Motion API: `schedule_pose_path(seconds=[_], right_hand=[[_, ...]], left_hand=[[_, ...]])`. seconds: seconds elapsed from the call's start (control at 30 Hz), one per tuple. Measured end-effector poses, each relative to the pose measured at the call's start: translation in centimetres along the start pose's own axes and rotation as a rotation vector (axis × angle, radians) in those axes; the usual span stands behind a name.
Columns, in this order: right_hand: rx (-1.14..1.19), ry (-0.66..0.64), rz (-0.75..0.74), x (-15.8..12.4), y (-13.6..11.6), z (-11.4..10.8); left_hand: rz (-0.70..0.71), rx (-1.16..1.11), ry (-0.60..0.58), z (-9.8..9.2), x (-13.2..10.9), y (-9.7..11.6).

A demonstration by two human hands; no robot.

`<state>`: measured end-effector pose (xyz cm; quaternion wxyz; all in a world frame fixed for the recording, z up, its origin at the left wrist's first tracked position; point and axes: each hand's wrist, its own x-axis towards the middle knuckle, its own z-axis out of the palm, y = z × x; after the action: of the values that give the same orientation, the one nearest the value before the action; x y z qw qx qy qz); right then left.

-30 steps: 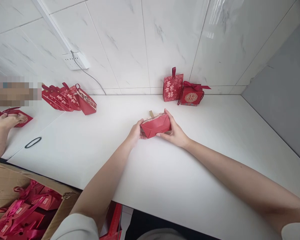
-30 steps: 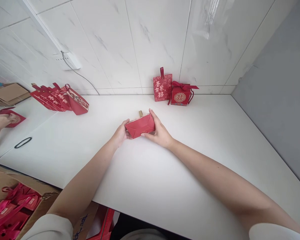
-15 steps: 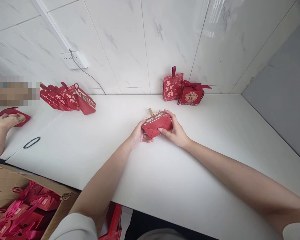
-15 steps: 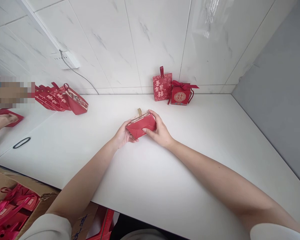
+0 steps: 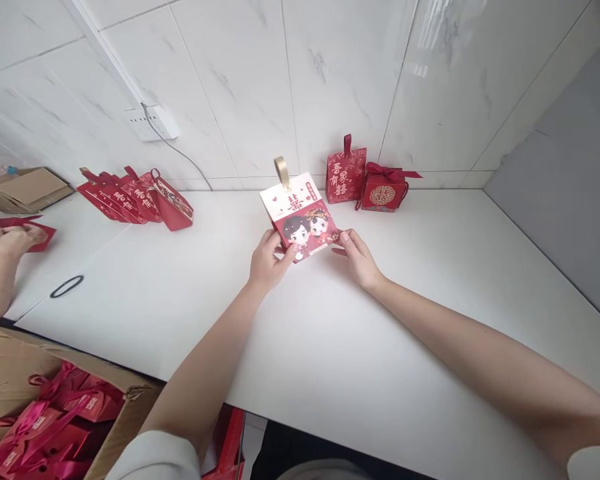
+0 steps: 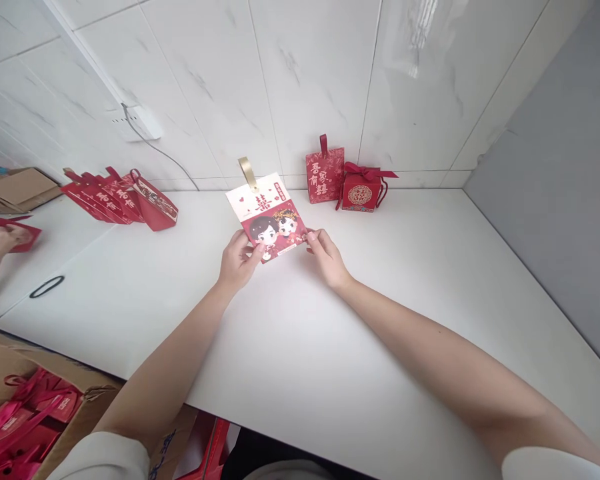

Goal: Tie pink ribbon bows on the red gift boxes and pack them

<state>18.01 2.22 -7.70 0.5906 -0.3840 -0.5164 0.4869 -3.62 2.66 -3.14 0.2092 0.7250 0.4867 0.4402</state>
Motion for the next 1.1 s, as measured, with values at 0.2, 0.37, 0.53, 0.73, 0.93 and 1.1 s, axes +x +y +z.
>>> schedule_pose_path(seconds=[0.2, 0.37, 0.53, 0.73, 0.93, 1.1], right_hand=[[0.094, 0.094, 0.129, 0.7, 0.2, -0.2], [0.052, 0.023, 0.068, 0.3, -0.3, 0.1], [0.063, 0.034, 0.047, 0.6, -0.3, -0.1], [0.009, -0.081, -0.060, 0.4, -1.0, -0.2], [0.058, -0.216, -0.031, -0.4, -0.6, 0.7], [0.052, -0.199, -0.045, 0.1, 0.0, 0.4]], left_hand=[[0.083, 0.114, -0.053, 0.1, -0.5, 0.2], [0.006, 0.054, -0.138, 0.1, -0.8, 0.7], [-0.033, -0.249, -0.201, 0.2, -0.3, -0.1], [-0.109, -0.623, -0.143, 0.1, 0.5, -1.5], [-0.241, -0.657, -0.064, 0.0, 0.4, -1.7], [-0.295, -0.632, -0.110, 0.1, 0.5, -2.3]])
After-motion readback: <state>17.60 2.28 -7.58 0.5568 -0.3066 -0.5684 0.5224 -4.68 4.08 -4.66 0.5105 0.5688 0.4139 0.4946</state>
